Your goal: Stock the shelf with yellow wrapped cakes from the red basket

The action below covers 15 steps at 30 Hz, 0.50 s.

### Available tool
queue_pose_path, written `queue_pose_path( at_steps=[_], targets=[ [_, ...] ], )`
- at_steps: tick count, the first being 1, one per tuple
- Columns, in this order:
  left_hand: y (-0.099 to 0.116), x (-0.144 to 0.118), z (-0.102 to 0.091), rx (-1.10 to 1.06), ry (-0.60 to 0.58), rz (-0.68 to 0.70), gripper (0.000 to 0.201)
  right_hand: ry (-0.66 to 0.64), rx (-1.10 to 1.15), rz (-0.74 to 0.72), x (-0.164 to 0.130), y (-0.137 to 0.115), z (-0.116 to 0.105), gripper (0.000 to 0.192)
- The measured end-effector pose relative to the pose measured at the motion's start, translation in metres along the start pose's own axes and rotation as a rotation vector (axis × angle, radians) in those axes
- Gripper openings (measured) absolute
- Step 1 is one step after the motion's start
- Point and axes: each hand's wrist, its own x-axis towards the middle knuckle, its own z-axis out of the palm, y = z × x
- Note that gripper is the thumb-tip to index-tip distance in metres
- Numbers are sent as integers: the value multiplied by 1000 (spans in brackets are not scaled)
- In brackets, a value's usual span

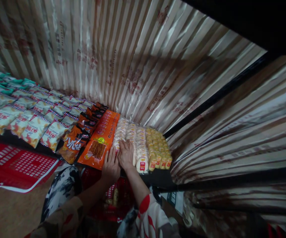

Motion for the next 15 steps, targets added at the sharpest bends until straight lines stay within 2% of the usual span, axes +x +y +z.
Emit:
queue_pose_path(
  at_steps=[9, 15],
  targets=[
    [-2, 2, -3, 33, -142, 29, 52, -40, -32, 15, 4, 1, 3, 48],
    [-3, 1, -2, 33, -188, 43, 52, -19, -1, 20, 7, 3, 5, 46]
  ],
)
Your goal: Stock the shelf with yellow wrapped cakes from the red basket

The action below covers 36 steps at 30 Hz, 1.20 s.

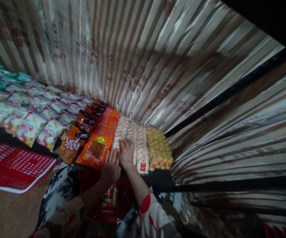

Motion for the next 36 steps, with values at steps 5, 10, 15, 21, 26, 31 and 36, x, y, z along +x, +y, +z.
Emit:
queue_pose_path(
  at_steps=[5, 10, 15, 21, 26, 31, 36],
  targets=[
    [-1, -2, 7, 13, -11, 20, 52, 1, -2, 4, 2, -1, 2, 43],
    [-1, -2, 9, 21, 23, 8, 52, -15, -6, -12, 2, 0, 1, 41],
    [0, -2, 10, 25, 71, 17, 54, -7, 1, -22, 1, 1, 4, 37],
    [0, -1, 10, 27, 67, 12, 54, 13, -40, -5, 10, 1, 4, 53],
    [0, 0, 8, 12, 41, 6, 55, -80, -62, 24, 20, 2, 2, 60],
    [1, 0, 9, 8, 22, -4, 59, -62, -73, 28, 21, 3, 4, 54],
    [2, 0, 6, 6, 5, -16, 59, -60, -93, 44, 23, 2, 5, 51]
  ],
)
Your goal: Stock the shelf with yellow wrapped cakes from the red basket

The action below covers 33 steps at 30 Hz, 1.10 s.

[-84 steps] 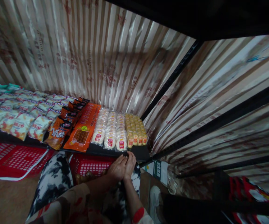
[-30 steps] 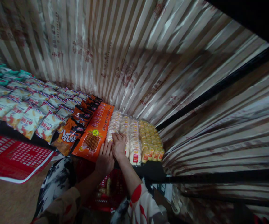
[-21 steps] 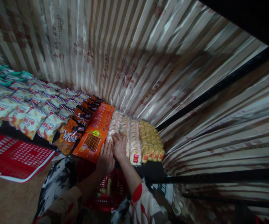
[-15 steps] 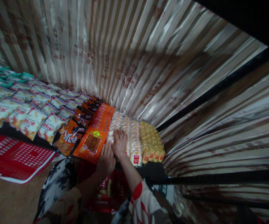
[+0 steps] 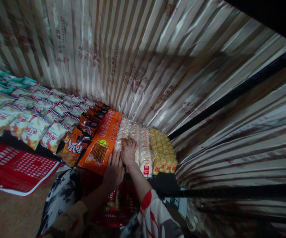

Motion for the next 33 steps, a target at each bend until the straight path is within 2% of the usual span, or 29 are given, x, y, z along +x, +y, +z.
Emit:
queue_pose_path(
  at_steps=[5, 11, 22, 26, 30, 33],
  targets=[
    [0, 0, -1, -11, 21, 6, 51, 10, -7, 32, 12, -3, -1, 55],
    [0, -1, 4, -5, 55, 8, 47, 14, 24, 47, 28, -7, 0, 47],
    [-3, -2, 8, -10, 83, 29, 41, 5, 10, 51, 27, -8, 2, 42],
    [2, -2, 8, -18, 147, 60, 38, 65, 78, -29, 26, -16, -3, 43],
    [0, -10, -10, -75, 254, 41, 35, 48, 252, -150, 16, -35, -8, 45],
    [-22, -12, -37, -96, 254, -33, 32, -13, 366, -165, 5, -54, -7, 45]
  ],
)
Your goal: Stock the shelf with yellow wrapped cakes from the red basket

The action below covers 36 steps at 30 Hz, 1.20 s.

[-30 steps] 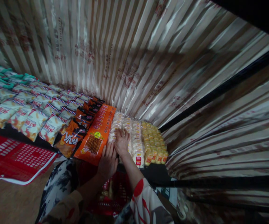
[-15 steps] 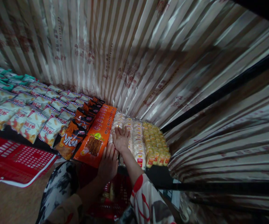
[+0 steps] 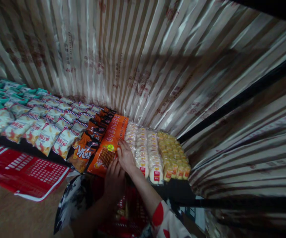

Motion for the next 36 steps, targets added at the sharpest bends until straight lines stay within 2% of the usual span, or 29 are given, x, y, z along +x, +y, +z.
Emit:
queue_pose_path(
  at_steps=[2, 4, 7, 9, 12, 17, 25, 31, 36],
  targets=[
    [-22, 9, -14, 27, -22, -4, 30, -33, 39, 19, -3, -12, 8, 46],
    [-46, 18, -19, 78, -46, 8, 33, -69, 48, 49, -2, -22, 16, 47],
    [-71, 23, -13, 179, -55, 66, 40, -127, 25, 102, 2, -33, 25, 50],
    [-77, 19, -6, 221, -81, 85, 43, -159, -6, 143, 4, -39, 29, 50],
    [-76, 9, -2, 241, -142, 77, 48, -190, -60, 198, 5, -46, 31, 49],
    [-70, 3, -6, 237, -220, 57, 56, -218, -130, 227, 1, -52, 31, 50],
    [-59, 7, -9, 276, -217, 32, 59, -227, -154, 295, 2, -55, 30, 50],
    [-53, 12, -12, 273, -228, -13, 54, -221, -147, 285, 4, -50, 33, 50],
    [-57, 11, -9, 256, -217, -14, 50, -228, -171, 246, 5, -44, 37, 47]
  ],
)
